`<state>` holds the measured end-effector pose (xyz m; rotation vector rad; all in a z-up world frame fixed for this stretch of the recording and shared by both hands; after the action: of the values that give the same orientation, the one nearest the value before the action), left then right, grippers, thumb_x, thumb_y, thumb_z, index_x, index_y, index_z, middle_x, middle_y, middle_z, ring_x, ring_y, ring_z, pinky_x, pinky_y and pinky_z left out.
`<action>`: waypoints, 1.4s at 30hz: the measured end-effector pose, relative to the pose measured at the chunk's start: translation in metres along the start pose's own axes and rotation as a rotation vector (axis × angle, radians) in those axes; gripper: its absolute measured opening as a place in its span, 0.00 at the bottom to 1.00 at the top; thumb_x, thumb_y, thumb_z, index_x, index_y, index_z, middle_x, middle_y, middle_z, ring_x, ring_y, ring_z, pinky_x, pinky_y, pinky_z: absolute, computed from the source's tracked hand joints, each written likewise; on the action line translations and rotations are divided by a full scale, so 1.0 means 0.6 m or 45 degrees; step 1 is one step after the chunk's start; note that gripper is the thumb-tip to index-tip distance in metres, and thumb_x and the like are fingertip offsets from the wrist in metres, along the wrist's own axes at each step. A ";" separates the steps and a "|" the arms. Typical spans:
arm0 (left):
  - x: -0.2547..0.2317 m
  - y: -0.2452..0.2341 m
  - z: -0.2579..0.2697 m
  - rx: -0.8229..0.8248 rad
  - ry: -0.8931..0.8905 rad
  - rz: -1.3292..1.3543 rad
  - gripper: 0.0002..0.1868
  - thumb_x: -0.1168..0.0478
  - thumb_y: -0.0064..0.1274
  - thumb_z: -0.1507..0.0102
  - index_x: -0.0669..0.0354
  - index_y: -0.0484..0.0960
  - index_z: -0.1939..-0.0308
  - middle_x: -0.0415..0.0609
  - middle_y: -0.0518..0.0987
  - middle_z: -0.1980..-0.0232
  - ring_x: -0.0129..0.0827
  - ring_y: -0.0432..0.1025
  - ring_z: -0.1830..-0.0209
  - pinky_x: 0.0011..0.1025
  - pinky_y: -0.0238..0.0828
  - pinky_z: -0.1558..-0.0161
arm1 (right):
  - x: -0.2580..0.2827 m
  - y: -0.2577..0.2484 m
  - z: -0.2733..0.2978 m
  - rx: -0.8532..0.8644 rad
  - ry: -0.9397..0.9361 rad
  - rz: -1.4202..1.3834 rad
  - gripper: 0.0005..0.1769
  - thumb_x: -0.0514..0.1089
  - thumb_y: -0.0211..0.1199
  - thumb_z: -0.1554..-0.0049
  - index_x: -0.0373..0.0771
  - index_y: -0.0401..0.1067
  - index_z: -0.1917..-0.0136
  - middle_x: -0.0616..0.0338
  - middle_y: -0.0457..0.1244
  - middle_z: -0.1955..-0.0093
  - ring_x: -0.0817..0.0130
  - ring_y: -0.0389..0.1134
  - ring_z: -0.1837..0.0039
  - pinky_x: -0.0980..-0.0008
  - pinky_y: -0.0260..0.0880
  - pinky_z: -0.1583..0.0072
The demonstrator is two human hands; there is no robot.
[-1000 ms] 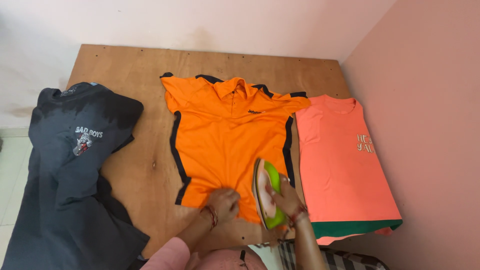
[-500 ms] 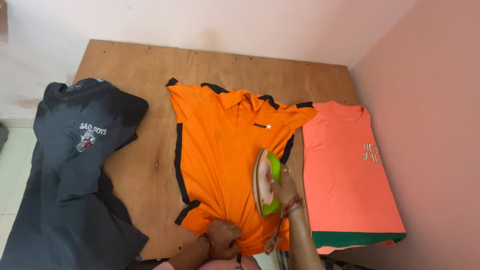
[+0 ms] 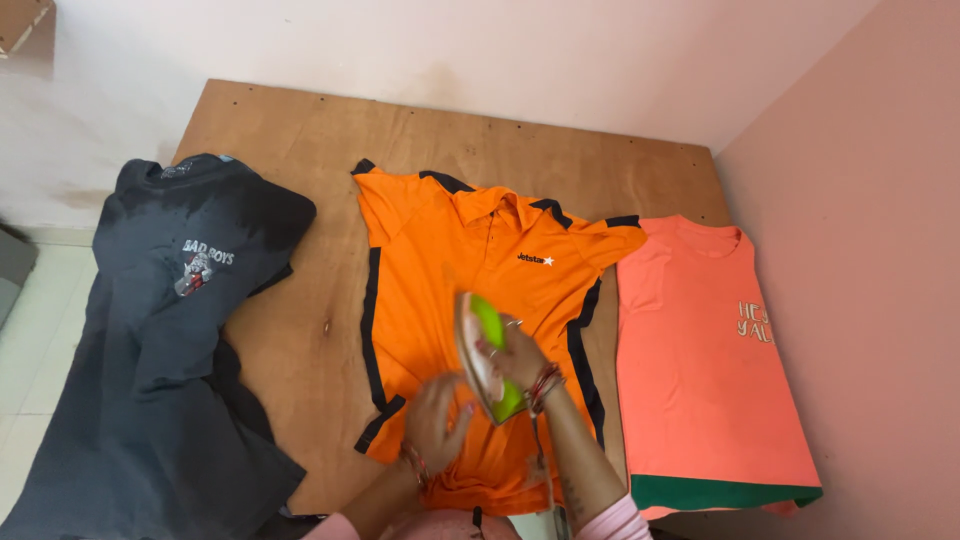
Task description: The person irons an orange polo shirt on a wooden table, smoothing it with one hand while using a green iron with the other. After finishing the orange shirt, they move it aside and iron a dark grey t-shirt in the same manner.
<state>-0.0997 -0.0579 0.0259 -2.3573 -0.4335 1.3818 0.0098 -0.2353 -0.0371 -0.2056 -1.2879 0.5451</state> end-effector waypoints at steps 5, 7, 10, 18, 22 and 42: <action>0.076 0.009 -0.070 0.250 -0.277 -0.722 0.54 0.29 0.43 0.37 0.67 0.48 0.23 0.71 0.47 0.21 0.62 0.38 0.21 0.60 0.24 0.27 | 0.039 -0.044 -0.007 -0.248 -0.141 0.364 0.32 0.54 0.65 0.42 0.36 0.62 0.32 0.43 0.70 0.55 0.54 0.74 0.57 0.60 0.75 0.55; 0.089 0.036 -0.050 0.764 -0.443 -0.876 0.58 0.24 0.37 0.39 0.62 0.40 0.21 0.68 0.37 0.18 0.60 0.28 0.19 0.62 0.14 0.29 | 0.020 -0.102 -0.032 -0.332 0.013 0.352 0.27 0.54 0.63 0.43 0.38 0.65 0.36 0.45 0.71 0.57 0.55 0.75 0.60 0.60 0.75 0.56; 0.075 0.035 -0.049 1.018 -0.486 -0.939 0.63 0.20 0.36 0.42 0.60 0.37 0.20 0.65 0.34 0.17 0.56 0.23 0.17 0.63 0.09 0.29 | 0.007 -0.187 -0.052 -0.420 0.090 0.200 0.26 0.51 0.66 0.44 0.37 0.67 0.38 0.50 0.70 0.58 0.61 0.73 0.63 0.62 0.73 0.57; 0.107 0.066 -0.045 0.691 -0.230 -0.745 0.42 0.37 0.44 0.37 0.63 0.60 0.30 0.62 0.56 0.26 0.51 0.47 0.25 0.56 0.34 0.28 | -0.016 -0.146 -0.003 -0.242 0.164 0.043 0.26 0.50 0.66 0.43 0.37 0.66 0.36 0.51 0.67 0.59 0.64 0.68 0.64 0.63 0.71 0.60; 0.107 0.078 -0.029 0.437 0.031 -0.466 0.17 0.55 0.49 0.39 0.60 0.77 0.50 0.54 0.75 0.48 0.48 0.67 0.44 0.45 0.60 0.39 | 0.010 -0.107 0.113 -0.223 -0.095 0.214 0.27 0.52 0.65 0.41 0.38 0.64 0.34 0.54 0.68 0.54 0.68 0.72 0.57 0.66 0.71 0.55; 0.009 0.096 0.102 0.970 0.146 -0.210 0.22 0.47 0.56 0.39 0.58 0.79 0.81 0.56 0.78 0.77 0.52 0.74 0.76 0.47 0.69 0.72 | -0.005 -0.157 0.020 -0.426 0.254 0.226 0.25 0.54 0.65 0.43 0.36 0.68 0.40 0.49 0.71 0.62 0.60 0.74 0.62 0.61 0.72 0.56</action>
<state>-0.1466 -0.0965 -0.0326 -1.7154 -0.0404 1.0701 0.0233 -0.3194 0.0050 -0.6419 -1.1657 0.4436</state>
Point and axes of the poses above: each hand's wrist, its own z-axis away from the middle knuckle, its own y-axis out of the palm, x = y × z, the point moved 10 cm from there along -z, towards the middle knuckle
